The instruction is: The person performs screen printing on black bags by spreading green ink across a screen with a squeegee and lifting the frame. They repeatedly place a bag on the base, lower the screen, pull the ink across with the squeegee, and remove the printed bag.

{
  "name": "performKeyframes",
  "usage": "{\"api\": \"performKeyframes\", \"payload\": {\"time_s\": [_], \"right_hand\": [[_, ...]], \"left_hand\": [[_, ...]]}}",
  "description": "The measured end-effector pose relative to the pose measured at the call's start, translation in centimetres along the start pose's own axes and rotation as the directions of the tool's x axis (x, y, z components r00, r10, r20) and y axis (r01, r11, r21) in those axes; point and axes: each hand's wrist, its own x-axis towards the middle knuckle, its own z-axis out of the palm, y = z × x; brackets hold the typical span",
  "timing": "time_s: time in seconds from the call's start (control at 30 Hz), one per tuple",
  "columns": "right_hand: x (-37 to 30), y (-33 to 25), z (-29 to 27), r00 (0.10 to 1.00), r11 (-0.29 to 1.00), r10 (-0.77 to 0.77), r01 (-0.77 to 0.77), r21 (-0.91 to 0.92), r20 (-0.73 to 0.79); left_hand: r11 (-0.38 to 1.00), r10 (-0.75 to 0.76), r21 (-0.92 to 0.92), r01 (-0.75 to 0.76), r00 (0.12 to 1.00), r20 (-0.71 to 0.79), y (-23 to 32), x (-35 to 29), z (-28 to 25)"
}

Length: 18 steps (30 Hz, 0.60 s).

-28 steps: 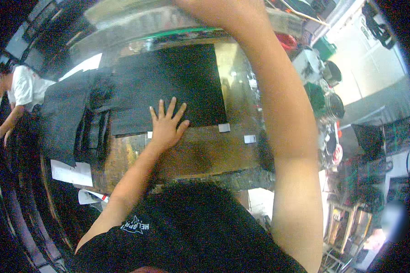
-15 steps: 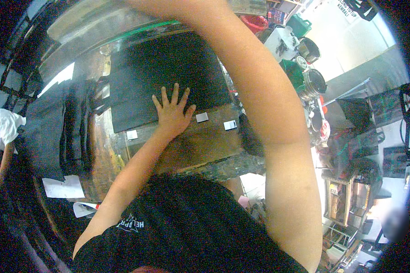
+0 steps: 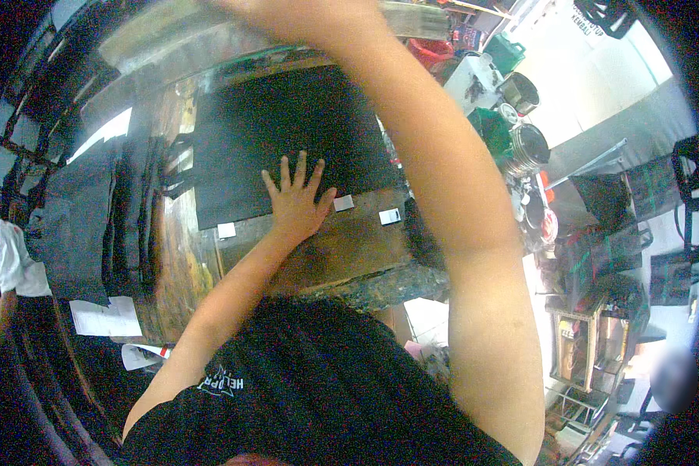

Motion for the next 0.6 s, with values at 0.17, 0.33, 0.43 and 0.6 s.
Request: {"api": "performKeyframes", "payload": {"time_s": [0.17,0.33,0.43,0.6], "right_hand": [[-1.5,0.0,0.9,0.976,0.996,-0.084,0.084,-0.011,-0.201],[-7.1,-1.2,3.2,0.962,0.997,-0.055,0.040,-0.063,-0.266],[-11.7,-2.4,5.0,0.955,0.998,-0.055,0.054,-0.012,-0.291],[-17.1,-2.2,8.6,0.974,0.998,-0.054,0.055,0.001,0.220]], "left_hand": [[0.750,-0.396,-0.576,0.324,0.918,0.000,-5.6,0.5,-7.1],[0.065,-0.573,-0.998,-0.012,0.818,-0.047,-15.1,-1.5,-17.9],[0.307,-0.464,-0.939,0.155,0.886,-0.005,-15.5,-4.4,-19.9],[0.535,-0.502,-0.817,0.216,0.859,-0.102,-13.2,-10.2,-13.1]]}}
